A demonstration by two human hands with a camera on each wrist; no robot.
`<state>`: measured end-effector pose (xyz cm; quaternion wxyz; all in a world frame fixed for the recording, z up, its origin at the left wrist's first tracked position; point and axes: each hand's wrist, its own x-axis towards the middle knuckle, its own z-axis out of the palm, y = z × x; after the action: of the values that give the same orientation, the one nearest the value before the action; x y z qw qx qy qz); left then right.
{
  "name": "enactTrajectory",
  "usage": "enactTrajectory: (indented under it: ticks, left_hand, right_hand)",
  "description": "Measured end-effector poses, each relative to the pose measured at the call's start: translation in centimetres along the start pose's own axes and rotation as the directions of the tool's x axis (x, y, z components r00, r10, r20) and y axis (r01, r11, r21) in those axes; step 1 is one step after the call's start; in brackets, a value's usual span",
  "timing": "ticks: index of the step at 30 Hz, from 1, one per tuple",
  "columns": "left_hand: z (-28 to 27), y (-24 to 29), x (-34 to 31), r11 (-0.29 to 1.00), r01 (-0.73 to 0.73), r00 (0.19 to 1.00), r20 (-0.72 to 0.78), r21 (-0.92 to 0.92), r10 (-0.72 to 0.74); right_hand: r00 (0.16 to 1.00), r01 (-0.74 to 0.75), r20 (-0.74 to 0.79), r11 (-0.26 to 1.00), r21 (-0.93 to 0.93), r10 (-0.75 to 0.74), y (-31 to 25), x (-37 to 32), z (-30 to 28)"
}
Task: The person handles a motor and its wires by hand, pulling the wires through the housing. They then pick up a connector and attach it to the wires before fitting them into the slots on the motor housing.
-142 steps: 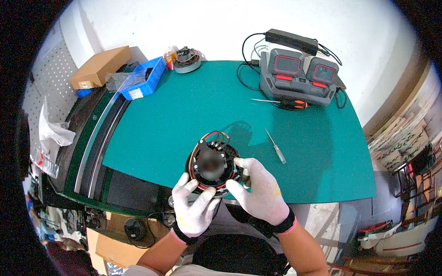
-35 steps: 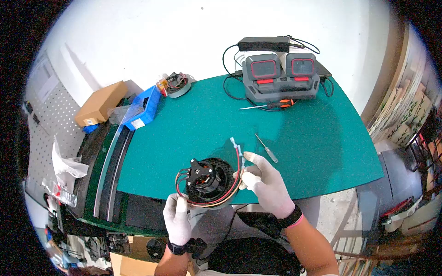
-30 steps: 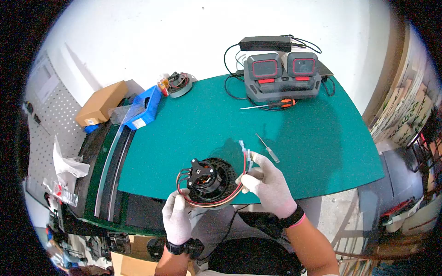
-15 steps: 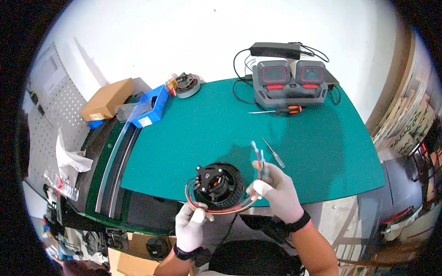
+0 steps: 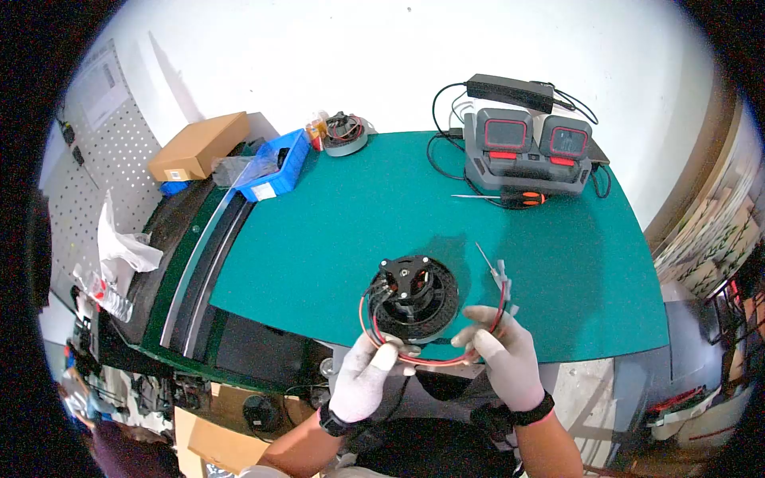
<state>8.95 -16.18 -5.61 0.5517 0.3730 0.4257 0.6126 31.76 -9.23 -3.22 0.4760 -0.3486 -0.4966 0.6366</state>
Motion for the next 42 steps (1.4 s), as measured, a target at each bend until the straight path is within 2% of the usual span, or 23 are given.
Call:
enactTrajectory:
  ticks: [1,2,3,5,6,7,10,12,13,15,17,19,23,25,26,27,29,30,32,37,39,41,42]
  left_hand:
    - [0.1,-0.1,0.2,1.0,0.017,0.998,0.065,0.017,-0.018]
    - [-0.3,-0.2,0.4,0.979,-0.054,0.995,0.095,0.197,0.036]
    - [-0.4,-0.1,0.4,0.98,-0.053,0.995,0.096,0.194,0.035]
    - [-0.1,0.4,0.1,0.999,-0.023,0.994,0.104,0.046,0.018]
    - [0.0,1.3,0.1,0.999,-0.03,0.992,0.122,0.028,0.026]
    - [-0.4,1.2,0.4,0.998,-0.067,0.985,0.155,-0.016,0.069]
    - [-0.6,2.5,1.4,0.994,-0.065,0.995,0.073,-0.093,0.072]
    - [-0.5,3.5,2.2,0.984,-0.027,0.998,0.043,-0.175,0.035]
    - [-0.8,3.8,2.5,0.98,0.02,0.999,0.036,-0.197,-0.013]
    - [-0.9,4.1,2.8,0.964,0.046,0.997,0.065,-0.263,-0.03]
    - [-0.8,4.4,3.1,0.943,0.072,0.995,0.094,-0.325,-0.044]
    - [-0.4,5.0,3.3,0.916,0.151,0.987,0.111,-0.372,-0.117]
    - [0.7,5.3,3.8,0.947,0.168,0.984,0.098,-0.274,-0.146]
    - [1.1,5.2,3.8,0.958,0.143,0.989,0.069,-0.249,-0.129]
    - [1.3,5.3,3.8,0.959,0.143,0.989,0.075,-0.245,-0.128]
    - [1.6,5.4,3.8,0.976,0.137,0.991,0.031,-0.172,-0.133]
    - [1.5,5.4,3.9,0.987,0.134,0.991,-0.009,-0.091,-0.136]
    - [1.2,5.2,4.0,0.985,0.13,0.991,0.005,-0.114,-0.131]
    - [0.8,5.2,4.0,0.982,0.133,0.991,0.024,-0.133,-0.131]
    - [-0.6,4.8,4.4,0.986,0.137,0.988,0.078,-0.094,-0.13]
    - [0.0,4.8,4.2,0.985,0.14,0.99,0.037,-0.104,-0.137]
    - [0.1,4.7,4.0,0.983,0.142,0.99,0.002,-0.114,-0.142]
    - [-0.1,4.7,3.9,0.961,0.163,0.986,0.008,-0.224,-0.166]
  right_hand:
    - [1.0,-0.02,-0.011,1.0,0.018,0.02,-0.2,-0.5,-0.2]
    - [0.998,-0.047,-0.04,0.998,0.05,0.049,-0.3,-1.4,-0.2]
    - [0.998,-0.048,-0.042,0.998,0.047,0.05,-0.1,-2.2,-0.6]
    - [0.991,-0.086,0.107,0.991,0.105,0.075,0.1,-3.9,-1.6]
    - [0.981,-0.153,0.127,0.988,0.028,0.148,-0.6,-4.9,-1.6]
    - [0.973,-0.106,0.201,0.993,-0.042,0.112,-0.4,-5.7,-2.0]
    - [0.967,-0.093,0.243,0.994,0.06,0.076,1.2,-7.3,-3.1]
    - [0.996,0.002,0.092,0.991,0.135,-0.014,2.4,-7.4,-4.4]
    - [0.995,0.0,0.095,0.991,0.135,-0.013,2.6,-7.5,-5.1]
    - [0.995,0.02,-0.103,0.994,0.106,-0.009,2.7,-7.5,-6.2]
    - [0.992,0.035,-0.12,0.995,0.09,-0.024,2.3,-7.5,-6.3]
    - [0.967,0.076,-0.218,0.968,-0.239,-0.13,1.3,-7.5,-5.9]
    - [0.921,0.165,-0.277,0.917,-0.363,-0.275,0.7,-6.9,-5.2]
    - [0.928,0.249,-0.165,0.886,-0.39,-0.334,0.0,-6.3,-4.3]
    - [0.935,0.227,-0.164,0.887,-0.401,-0.314,-0.6,-5.9,-3.2]
    - [0.925,0.293,-0.044,0.781,-0.551,-0.378,-0.9,-4.9,-2.9]
    - [0.911,0.363,0.127,0.618,-0.697,-0.393,-3.3,-3.0,-0.6]
    - [0.911,0.363,0.122,0.62,-0.696,-0.395,-3.5,-1.8,0.4]
    - [0.864,0.474,0.263,0.518,-0.712,-0.429,-3.2,0.4,1.9]
    - [0.857,0.497,0.304,0.514,-0.699,-0.415,-2.6,5.2,3.5]
    - [0.845,0.523,0.329,0.524,-0.672,-0.421,-2.2,6.7,3.9]
    - [0.849,0.527,0.359,0.667,-0.526,-0.388,-1.7,7.9,4.5]
    - [0.87,0.492,0.328,0.683,-0.54,-0.367,-1.5,8.0,4.8]
